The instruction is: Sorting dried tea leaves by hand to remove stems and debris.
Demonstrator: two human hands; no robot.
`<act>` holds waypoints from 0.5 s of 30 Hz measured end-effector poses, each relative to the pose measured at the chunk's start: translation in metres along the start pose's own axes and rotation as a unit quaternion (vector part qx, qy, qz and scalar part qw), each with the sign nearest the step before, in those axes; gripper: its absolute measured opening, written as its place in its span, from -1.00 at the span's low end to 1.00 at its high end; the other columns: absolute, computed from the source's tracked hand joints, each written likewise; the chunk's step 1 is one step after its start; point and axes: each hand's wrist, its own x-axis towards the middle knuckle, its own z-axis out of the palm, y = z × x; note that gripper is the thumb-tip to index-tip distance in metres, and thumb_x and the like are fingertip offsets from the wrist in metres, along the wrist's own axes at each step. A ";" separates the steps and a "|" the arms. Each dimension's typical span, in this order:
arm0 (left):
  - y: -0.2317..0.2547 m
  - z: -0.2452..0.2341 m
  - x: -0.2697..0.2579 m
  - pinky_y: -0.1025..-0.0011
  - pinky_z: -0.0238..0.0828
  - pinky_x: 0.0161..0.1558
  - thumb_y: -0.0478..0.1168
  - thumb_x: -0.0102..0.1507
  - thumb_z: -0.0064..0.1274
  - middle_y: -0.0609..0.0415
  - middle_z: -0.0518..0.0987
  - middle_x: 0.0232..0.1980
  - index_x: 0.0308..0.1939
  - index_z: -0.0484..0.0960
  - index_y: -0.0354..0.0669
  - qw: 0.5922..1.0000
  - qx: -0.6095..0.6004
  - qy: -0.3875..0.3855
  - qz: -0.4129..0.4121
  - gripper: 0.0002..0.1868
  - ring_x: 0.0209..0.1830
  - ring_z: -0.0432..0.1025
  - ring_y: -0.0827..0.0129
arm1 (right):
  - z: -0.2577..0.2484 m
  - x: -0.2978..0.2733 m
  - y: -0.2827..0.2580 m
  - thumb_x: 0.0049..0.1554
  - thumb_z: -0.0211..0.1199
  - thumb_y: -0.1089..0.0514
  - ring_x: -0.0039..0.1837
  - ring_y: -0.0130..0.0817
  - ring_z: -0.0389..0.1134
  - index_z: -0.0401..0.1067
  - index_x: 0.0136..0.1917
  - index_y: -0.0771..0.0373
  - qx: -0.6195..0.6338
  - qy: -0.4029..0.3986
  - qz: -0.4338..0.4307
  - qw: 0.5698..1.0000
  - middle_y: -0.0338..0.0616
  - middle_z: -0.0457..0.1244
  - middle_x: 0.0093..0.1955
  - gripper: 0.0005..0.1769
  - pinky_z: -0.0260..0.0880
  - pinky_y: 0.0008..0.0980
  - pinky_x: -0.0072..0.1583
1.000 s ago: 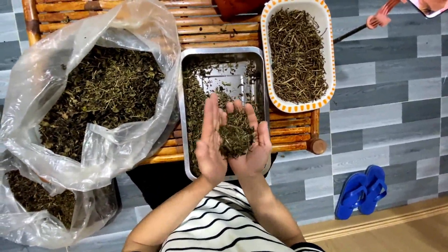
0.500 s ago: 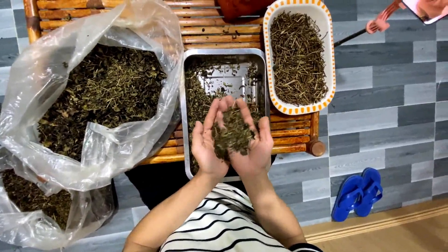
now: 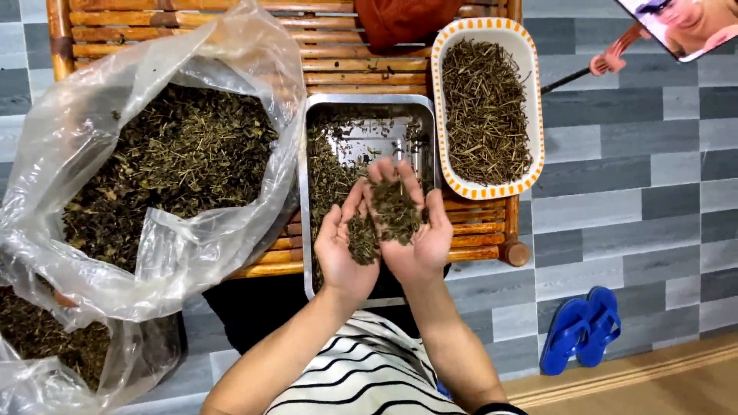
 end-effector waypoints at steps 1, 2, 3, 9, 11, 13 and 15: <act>0.001 0.002 -0.003 0.01 0.13 0.45 -0.03 0.39 -0.39 -0.28 0.37 0.41 0.46 0.28 -0.39 1.000 0.000 -0.001 -0.001 -0.35 0.41 0.27 -0.05 | 0.001 0.000 -0.002 0.40 -0.26 -0.19 0.56 0.11 0.12 0.25 0.50 0.30 -0.001 0.000 -0.001 1.000 0.18 0.16 0.52 -0.33 -0.04 0.14 0.61; 0.002 0.007 -0.005 0.01 0.11 0.46 -0.03 0.39 -0.40 -0.30 0.35 0.43 0.46 0.28 -0.38 1.000 0.002 -0.003 -0.005 -0.35 0.43 0.25 -0.07 | 0.002 0.002 -0.005 0.40 -0.26 -0.18 0.55 0.14 0.13 0.26 0.49 0.31 0.018 0.021 -0.019 0.999 0.20 0.16 0.51 -0.34 -0.03 0.17 0.60; 0.003 0.012 -0.006 0.02 0.09 0.47 -0.03 0.39 -0.41 -0.32 0.33 0.44 0.46 0.28 -0.37 1.000 0.004 -0.004 -0.010 -0.36 0.44 0.23 -0.08 | 0.004 0.004 -0.009 0.39 -0.27 -0.16 0.54 0.16 0.14 0.27 0.48 0.33 0.037 0.041 -0.036 0.998 0.22 0.17 0.50 -0.34 -0.02 0.21 0.60; 0.003 0.026 -0.013 0.04 0.18 0.43 -0.05 0.41 -0.43 -0.36 0.39 0.38 0.40 0.36 -0.37 0.998 0.013 0.046 -0.034 -0.39 0.37 0.29 -0.13 | 0.004 -0.002 0.001 0.33 -0.07 -0.18 0.40 0.23 0.30 0.51 0.21 0.37 -0.049 0.082 -0.094 0.991 0.31 0.34 0.26 -0.39 0.12 0.22 0.53; 0.003 0.037 -0.016 0.03 0.21 0.41 -0.04 0.40 -0.40 -0.33 0.43 0.35 0.38 0.39 -0.37 0.998 0.007 0.040 -0.039 -0.40 0.34 0.32 -0.11 | -0.010 -0.002 -0.003 0.36 -0.18 -0.19 0.36 0.23 0.33 0.49 0.22 0.40 -0.128 0.041 -0.125 0.983 0.35 0.35 0.24 -0.34 0.20 0.21 0.47; 0.002 0.038 -0.020 0.03 0.25 0.39 -0.04 0.40 -0.37 -0.29 0.47 0.32 0.36 0.41 -0.36 0.998 0.001 0.045 -0.044 -0.41 0.31 0.35 -0.08 | -0.005 -0.007 0.000 0.39 -0.29 -0.21 0.31 0.24 0.36 0.46 0.24 0.44 -0.205 0.009 -0.152 0.967 0.40 0.35 0.21 -0.27 0.28 0.21 0.42; 0.000 0.034 -0.021 0.04 0.25 0.35 -0.02 0.42 -0.39 -0.17 0.52 0.21 0.18 0.52 -0.26 0.998 0.048 0.003 -0.038 -0.50 0.25 0.35 0.04 | 0.021 -0.015 0.006 0.39 -0.26 -0.16 0.24 0.01 0.40 0.48 0.10 0.33 -0.307 -0.041 -0.233 0.922 0.11 0.40 0.09 -0.39 0.25 0.12 0.45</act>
